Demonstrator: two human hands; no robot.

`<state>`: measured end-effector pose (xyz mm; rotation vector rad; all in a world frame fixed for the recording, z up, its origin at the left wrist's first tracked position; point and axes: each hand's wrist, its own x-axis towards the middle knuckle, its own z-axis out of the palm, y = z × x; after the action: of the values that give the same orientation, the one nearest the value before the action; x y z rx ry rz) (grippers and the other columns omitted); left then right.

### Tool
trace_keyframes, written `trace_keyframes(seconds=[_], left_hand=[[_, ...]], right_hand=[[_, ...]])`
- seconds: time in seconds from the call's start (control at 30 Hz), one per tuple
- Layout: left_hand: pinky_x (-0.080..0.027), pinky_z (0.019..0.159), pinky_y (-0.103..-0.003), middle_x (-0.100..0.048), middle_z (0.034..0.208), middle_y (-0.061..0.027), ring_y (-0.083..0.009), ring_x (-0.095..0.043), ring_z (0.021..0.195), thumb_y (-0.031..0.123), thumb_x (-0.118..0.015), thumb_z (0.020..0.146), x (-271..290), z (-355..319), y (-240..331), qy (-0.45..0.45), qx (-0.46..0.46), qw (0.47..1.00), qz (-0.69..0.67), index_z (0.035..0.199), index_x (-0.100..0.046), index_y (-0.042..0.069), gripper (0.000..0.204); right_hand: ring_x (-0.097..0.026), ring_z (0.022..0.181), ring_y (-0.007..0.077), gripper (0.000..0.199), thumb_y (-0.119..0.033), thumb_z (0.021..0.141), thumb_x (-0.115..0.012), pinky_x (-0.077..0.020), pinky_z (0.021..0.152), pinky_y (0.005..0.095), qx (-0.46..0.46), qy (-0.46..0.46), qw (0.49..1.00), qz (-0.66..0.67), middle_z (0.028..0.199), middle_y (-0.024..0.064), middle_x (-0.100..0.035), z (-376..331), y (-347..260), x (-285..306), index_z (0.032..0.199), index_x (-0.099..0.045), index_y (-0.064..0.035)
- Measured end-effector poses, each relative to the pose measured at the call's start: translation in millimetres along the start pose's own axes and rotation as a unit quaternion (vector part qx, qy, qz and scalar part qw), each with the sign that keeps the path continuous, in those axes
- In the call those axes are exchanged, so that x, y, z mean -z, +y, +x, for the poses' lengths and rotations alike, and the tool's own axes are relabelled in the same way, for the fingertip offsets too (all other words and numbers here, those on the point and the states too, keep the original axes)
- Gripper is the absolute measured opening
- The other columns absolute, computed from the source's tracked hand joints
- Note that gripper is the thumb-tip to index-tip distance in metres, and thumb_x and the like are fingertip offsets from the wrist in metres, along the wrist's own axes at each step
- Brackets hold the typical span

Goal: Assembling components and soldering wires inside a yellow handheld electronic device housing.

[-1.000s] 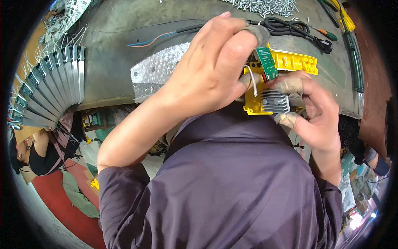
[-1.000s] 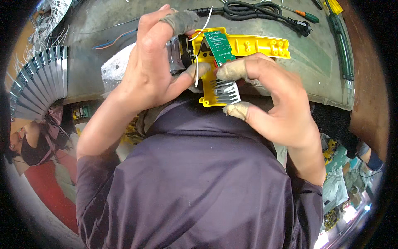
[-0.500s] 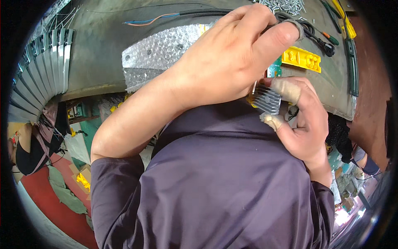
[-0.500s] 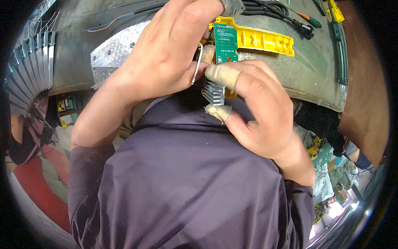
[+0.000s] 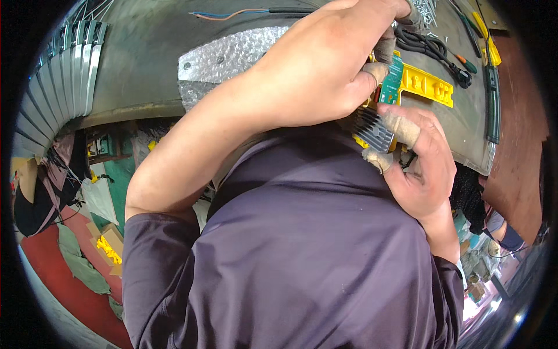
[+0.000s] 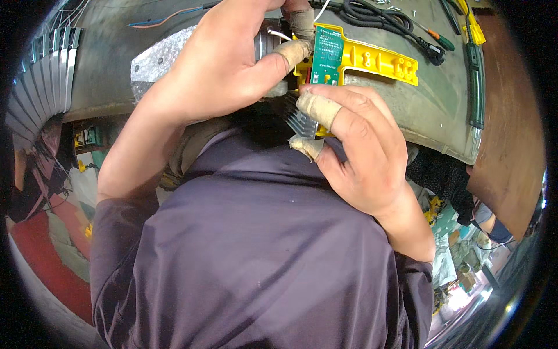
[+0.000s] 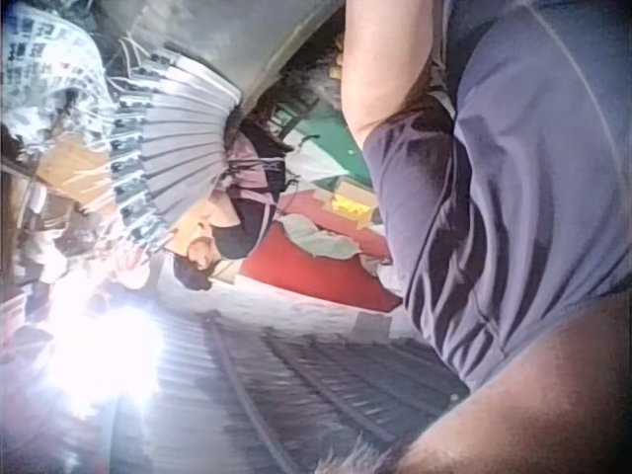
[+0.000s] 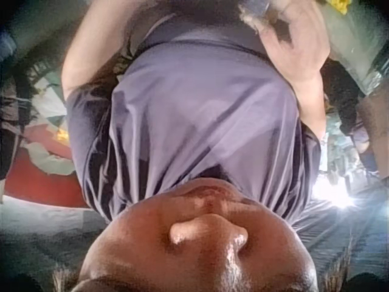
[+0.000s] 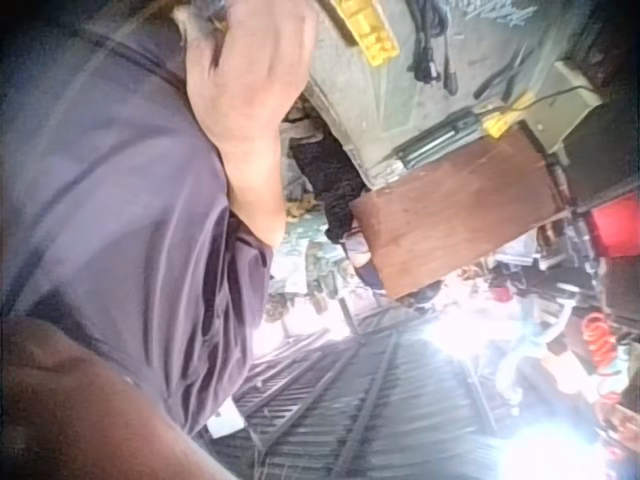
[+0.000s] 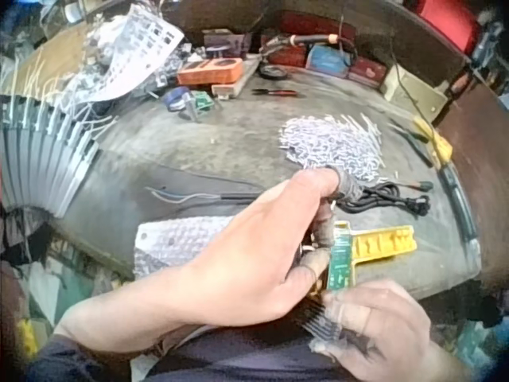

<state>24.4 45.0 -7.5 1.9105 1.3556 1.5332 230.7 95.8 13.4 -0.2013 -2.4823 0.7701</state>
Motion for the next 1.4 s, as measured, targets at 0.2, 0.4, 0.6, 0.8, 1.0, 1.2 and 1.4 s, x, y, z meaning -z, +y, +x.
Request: trace_keyframes(seconds=[0.2,0.4,0.6,0.8,1.0,1.2,1.4], left_hand=[[-0.044,0.078,-0.041,-0.050,0.092,-0.0195,-0.0357,-0.053,0.087,-0.005,-0.060,0.076,4.9,1.6,5.4,-0.014,0.019,1.000,0.014,0.123,-0.039,-0.001,0.052],[-0.044,0.079,-0.043,-0.051,0.095,-0.0198,-0.0369,-0.053,0.088,-0.003,-0.061,0.076,1.5,-2.7,-1.4,0.009,-0.023,0.998,0.065,0.122,-0.040,-0.001,0.051],[-0.044,0.083,-0.042,-0.053,0.098,-0.0182,-0.0363,-0.053,0.093,0.000,-0.064,0.071,3.6,-12.1,8.3,0.035,0.007,0.998,0.046,0.119,-0.045,0.000,0.052],[-0.044,0.087,-0.038,-0.056,0.108,-0.0142,-0.0280,-0.053,0.098,0.021,-0.084,0.057,8.0,-43.1,30.7,-0.040,0.019,0.994,0.096,0.094,-0.065,0.000,0.046],[-0.040,0.101,-0.051,-0.059,0.102,-0.0078,-0.0246,-0.057,0.099,0.019,-0.085,0.062,-16.6,-56.6,16.7,-0.051,-0.077,0.982,0.164,0.091,-0.066,0.007,0.036],[-0.040,0.101,-0.050,-0.058,0.096,-0.0059,-0.0221,-0.054,0.096,0.009,-0.080,0.062,-11.6,-60.1,15.4,-0.072,-0.076,0.983,0.152,0.085,-0.069,0.007,0.025],[-0.044,0.088,-0.050,-0.050,0.104,-0.0143,-0.0375,-0.051,0.096,0.010,-0.076,0.067,-12.6,-60.7,18.5,-0.078,-0.050,0.988,0.125,0.093,-0.061,0.009,0.030]], right_hand=[[-0.064,0.090,0.0336,0.048,0.011,0.055,-0.067,-0.0530,0.078,0.0383,0.006,-0.041,0.998,-0.040,0.103,0.0175,-0.066,5.4,-6.1,7.3,0.102,-0.062,0.0018],[-0.064,0.088,0.0339,0.047,0.010,0.055,-0.066,-0.0540,0.077,0.0386,0.005,-0.068,0.996,-0.059,0.102,0.0161,-0.066,12.5,-7.2,9.1,0.102,-0.064,0.0017],[-0.060,0.101,0.0349,0.059,-0.005,0.058,-0.079,-0.0494,0.088,0.0419,-0.012,-0.096,0.994,-0.057,0.113,0.0169,-0.061,16.9,-3.7,15.4,0.114,-0.058,-0.0004],[-0.049,0.119,0.0364,0.070,0.001,0.051,-0.075,-0.0387,0.101,0.0445,-0.065,-0.144,0.981,-0.116,0.126,0.0136,-0.052,21.9,23.0,35.3,0.117,-0.054,-0.0049],[-0.049,0.114,0.0366,0.074,0.000,0.048,-0.077,-0.0404,0.097,0.0441,-0.058,-0.176,0.973,-0.140,0.123,0.0147,-0.052,40.0,17.7,31.6,0.118,-0.055,-0.0066],[-0.049,0.112,0.0380,0.075,-0.003,0.045,-0.081,-0.0408,0.097,0.0445,-0.033,-0.194,0.969,-0.147,0.119,0.0166,-0.051,45.1,23.1,36.7,0.116,-0.057,-0.0074],[-0.048,0.113,0.0408,0.069,-0.005,0.046,-0.081,-0.0405,0.101,0.0476,0.008,-0.255,0.947,-0.196,0.115,0.0188,-0.050,68.1,7.8,41.0,0.111,-0.059,-0.0032]])
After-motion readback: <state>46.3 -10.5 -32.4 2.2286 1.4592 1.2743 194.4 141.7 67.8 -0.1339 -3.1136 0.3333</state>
